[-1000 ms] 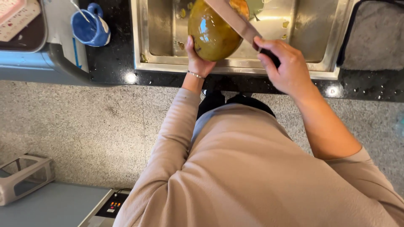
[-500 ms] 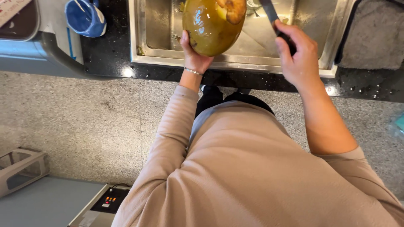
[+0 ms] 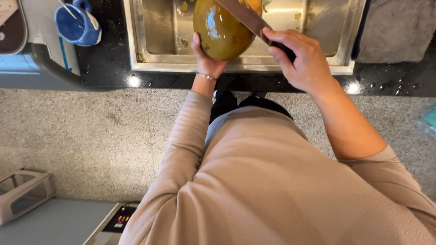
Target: The person trims the outer husk off young coconuts with a knife over a stainless steel sink, cutting away patches of husk and discarding them into the sink. They rotate each coconut to trim different sides, rinse one coconut under the tap, and set trimmed coconuts on the counter beside the sink.
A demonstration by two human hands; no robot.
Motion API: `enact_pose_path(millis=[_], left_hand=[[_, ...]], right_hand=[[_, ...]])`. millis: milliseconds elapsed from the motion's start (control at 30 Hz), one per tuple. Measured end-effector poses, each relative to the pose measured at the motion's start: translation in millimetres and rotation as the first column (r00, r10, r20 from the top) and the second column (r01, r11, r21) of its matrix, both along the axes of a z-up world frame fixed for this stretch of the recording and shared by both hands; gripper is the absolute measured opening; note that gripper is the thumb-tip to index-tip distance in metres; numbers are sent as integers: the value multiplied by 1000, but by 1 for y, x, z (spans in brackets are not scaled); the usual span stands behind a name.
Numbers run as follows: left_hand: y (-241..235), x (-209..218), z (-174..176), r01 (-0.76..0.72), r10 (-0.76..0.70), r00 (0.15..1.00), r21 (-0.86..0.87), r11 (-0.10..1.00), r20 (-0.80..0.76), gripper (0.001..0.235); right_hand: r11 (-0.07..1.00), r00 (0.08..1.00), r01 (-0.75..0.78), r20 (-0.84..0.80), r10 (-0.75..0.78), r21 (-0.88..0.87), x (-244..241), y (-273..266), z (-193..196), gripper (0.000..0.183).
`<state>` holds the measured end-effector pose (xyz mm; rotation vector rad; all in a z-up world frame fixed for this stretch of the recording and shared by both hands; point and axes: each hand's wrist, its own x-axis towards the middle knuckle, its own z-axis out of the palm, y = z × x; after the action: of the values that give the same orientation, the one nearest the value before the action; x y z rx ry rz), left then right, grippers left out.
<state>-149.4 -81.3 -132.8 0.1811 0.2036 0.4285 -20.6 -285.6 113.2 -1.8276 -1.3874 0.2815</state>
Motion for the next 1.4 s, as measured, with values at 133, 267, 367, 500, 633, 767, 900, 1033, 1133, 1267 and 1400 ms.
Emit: enact_pose_path(millis=[133, 267, 367, 500, 633, 767, 900, 1033, 1133, 1267, 1400], left_hand=[[6, -2, -1, 2, -3, 1000, 21, 1000, 30, 88], [0, -2, 3, 20, -20, 1000, 23, 1000, -8, 88], [5, -8, -7, 38, -38, 999, 52, 998, 2, 89], [10, -9, 7, 34, -34, 999, 39, 999, 5, 90], [1, -9, -5, 94, -93, 996, 71, 993, -12, 93], [-6, -12, -9, 149, -152, 988, 161, 976, 9, 93], [5, -5, 5, 85, -85, 996, 95, 992, -7, 92], [16, -3, 19, 26, -26, 1000, 2, 1000, 17, 89], [18, 3, 17, -5, 6, 999, -13, 1000, 32, 86], [21, 2, 6, 32, -31, 999, -40, 999, 38, 85], [19, 1, 2, 73, -72, 996, -27, 997, 55, 85]], right_hand=[[990, 999, 31, 13, -30, -136, 3, 0, -10, 29], [1000, 996, -2, 92, 4, -19, 15, 10, -15, 24], [1000, 995, -15, 100, 16, -12, 12, 6, -16, 22], [990, 998, 58, -30, -63, -128, 9, 5, -17, 31], [994, 995, 79, 62, -74, -74, 31, 14, -24, 27], [998, 998, 41, -49, -40, 40, 39, 20, -19, 26], [955, 863, 211, -419, -281, -207, 36, -5, -38, 31], [984, 965, 180, -194, -175, 8, 23, -11, -24, 26], [995, 995, 90, -25, -91, -34, 11, -8, -14, 23], [999, 1000, 24, 1, -24, -46, 1, 4, -3, 30], [997, 1000, 21, 4, -21, -68, 9, 10, -1, 31]])
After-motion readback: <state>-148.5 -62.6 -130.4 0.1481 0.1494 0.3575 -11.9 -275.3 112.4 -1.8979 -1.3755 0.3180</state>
